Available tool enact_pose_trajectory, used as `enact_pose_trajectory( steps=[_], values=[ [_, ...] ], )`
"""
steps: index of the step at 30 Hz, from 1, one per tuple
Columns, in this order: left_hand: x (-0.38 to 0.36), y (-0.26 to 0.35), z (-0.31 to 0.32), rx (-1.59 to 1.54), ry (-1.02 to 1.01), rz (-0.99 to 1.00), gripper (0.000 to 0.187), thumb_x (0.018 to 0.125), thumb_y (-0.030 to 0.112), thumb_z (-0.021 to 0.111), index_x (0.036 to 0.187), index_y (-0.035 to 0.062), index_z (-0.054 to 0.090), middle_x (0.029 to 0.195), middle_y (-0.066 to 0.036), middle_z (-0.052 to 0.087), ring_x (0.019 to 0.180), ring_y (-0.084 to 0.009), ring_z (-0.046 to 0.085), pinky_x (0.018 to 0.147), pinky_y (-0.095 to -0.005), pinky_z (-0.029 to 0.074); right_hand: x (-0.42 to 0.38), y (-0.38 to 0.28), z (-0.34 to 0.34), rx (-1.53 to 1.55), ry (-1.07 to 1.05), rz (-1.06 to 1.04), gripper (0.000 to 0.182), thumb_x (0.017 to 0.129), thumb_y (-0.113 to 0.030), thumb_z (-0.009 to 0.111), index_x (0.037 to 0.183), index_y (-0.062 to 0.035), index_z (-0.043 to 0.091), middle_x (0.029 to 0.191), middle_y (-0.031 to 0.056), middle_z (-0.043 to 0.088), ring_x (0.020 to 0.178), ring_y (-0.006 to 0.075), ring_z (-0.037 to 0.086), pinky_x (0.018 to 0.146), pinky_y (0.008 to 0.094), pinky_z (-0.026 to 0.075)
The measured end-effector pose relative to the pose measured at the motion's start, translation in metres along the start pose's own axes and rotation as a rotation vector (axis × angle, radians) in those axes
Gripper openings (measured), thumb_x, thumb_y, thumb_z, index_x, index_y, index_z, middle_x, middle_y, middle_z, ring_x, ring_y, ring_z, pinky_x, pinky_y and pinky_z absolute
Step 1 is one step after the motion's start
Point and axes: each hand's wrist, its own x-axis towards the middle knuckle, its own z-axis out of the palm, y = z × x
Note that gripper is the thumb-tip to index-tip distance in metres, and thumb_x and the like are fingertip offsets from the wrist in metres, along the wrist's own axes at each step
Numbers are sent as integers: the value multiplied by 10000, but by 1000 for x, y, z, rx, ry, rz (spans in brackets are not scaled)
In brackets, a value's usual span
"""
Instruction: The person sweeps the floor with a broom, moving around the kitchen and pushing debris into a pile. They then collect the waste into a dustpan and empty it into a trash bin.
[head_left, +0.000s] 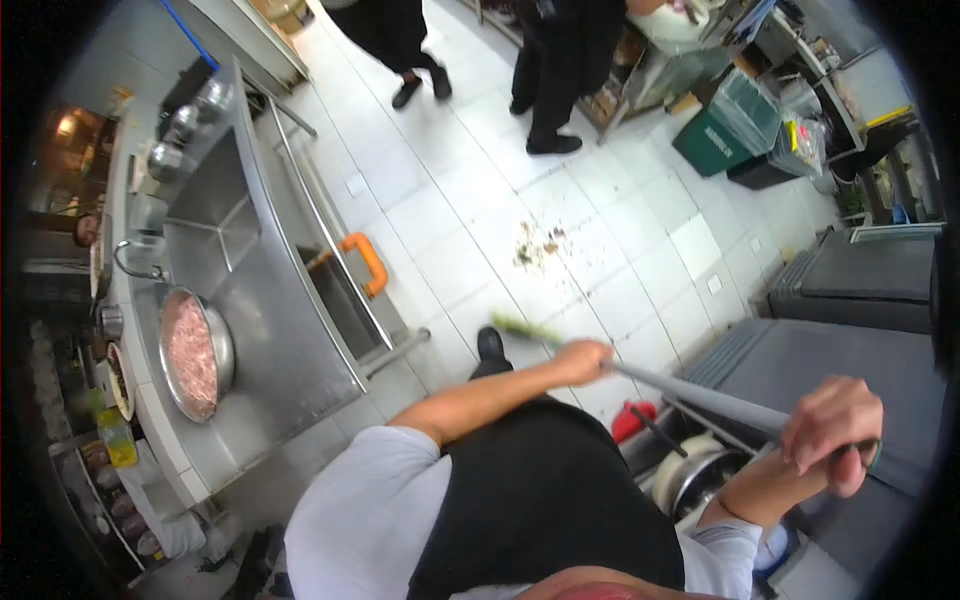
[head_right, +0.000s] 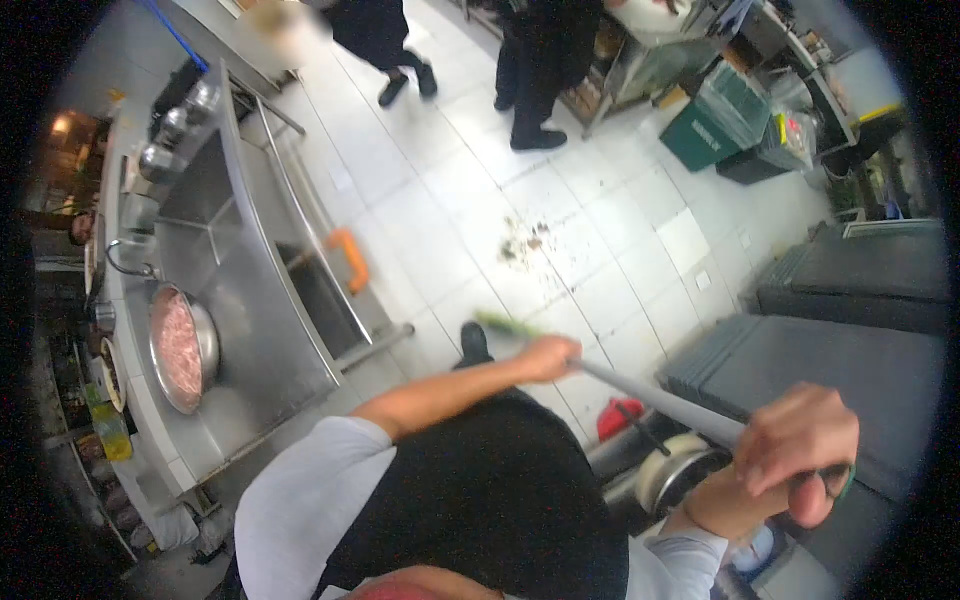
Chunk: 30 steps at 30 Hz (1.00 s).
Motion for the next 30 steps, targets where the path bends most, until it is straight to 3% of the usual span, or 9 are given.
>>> enact_pose_trajectory(
  steps=[2, 7, 10, 12, 16, 18, 20, 25, 30],
  values=[
    [-5, 31, -5, 36, -247, -19, 286, 899, 386, 803, 969, 126, 709, 1010, -139, 727, 999, -384, 703, 820, -532, 554, -13, 0, -3, 73, -18, 47, 375, 1061, -251, 658, 831, 41, 705, 626, 130, 681, 457, 219, 626, 453, 333, 537],
    [19, -20, 83, 157, 0, -85, 212, 921, 323, 745, 1010, 131, 726, 1028, -160, 733, 1023, -399, 709, 851, -547, 564, -75, 13, 28, 15, -166, 155, 329, 1000, -188, 724, 779, 56, 723, 688, 172, 683, 603, 306, 673, 559, 379, 516],
    [25, -17, 120, 241, 137, -175, 145, 922, 189, 637, 1015, 113, 719, 1024, -201, 738, 983, -440, 719, 823, -575, 574, -151, -2, 49, -143, -19, 71, 355, 992, -226, 741, 747, 29, 717, 680, 157, 666, 606, 314, 656, 568, 389, 514],
    [27, 12, 138, 133, 197, -138, 192, 859, 230, 783, 989, 107, 713, 965, -183, 762, 937, -425, 728, 801, -530, 582, -207, -25, 69, -186, 276, 49, 500, 1031, -360, 686, 723, 32, 711, 601, 156, 637, 537, 284, 629, 495, 367, 472],
    [23, 100, 209, -9, 87, -80, 280, 817, 283, 877, 956, 112, 704, 921, -187, 751, 909, -396, 733, 772, -527, 561, -341, -93, 80, -255, 694, 39, 571, 1059, -541, 633, 921, 8, 712, 620, 66, 607, 574, 223, 612, 568, 312, 520],
    [18, 145, 251, 37, -8, -3, 270, 858, 323, 848, 954, 110, 711, 913, -182, 750, 905, -395, 733, 773, -534, 558, -396, -140, 90, -317, 640, 24, 549, 1086, -548, 586, 1155, -16, 703, 948, 149, 686, 690, 204, 614, 608, 306, 585],
    [7, 186, 279, 133, -291, 158, 268, 894, 367, 799, 979, 121, 735, 922, -166, 757, 913, -414, 729, 796, -546, 562, -439, -180, 120, -249, 717, 24, 551, 1030, -562, 687, 1124, -20, 725, 1032, 193, 682, 824, 269, 726, 681, 367, 643],
    [15, 220, 339, 148, -781, 486, 255, 880, 350, 804, 1000, 134, 743, 1022, -165, 765, 993, -416, 724, 847, -546, 565, -446, -209, 116, -215, 382, 181, 482, 982, -504, 779, 868, -40, 714, 901, 190, 730, 906, 345, 783, 681, 413, 669],
    [50, 136, 298, 128, -572, 309, 280, 873, 232, 751, 1124, 112, 774, 1226, -168, 733, 1166, -385, 688, 987, -500, 549, -385, -112, 130, -243, 804, 168, 527, 972, -451, 803, 714, -28, 626, 707, 102, 682, 727, 336, 748, 664, 437, 644]
  ],
)
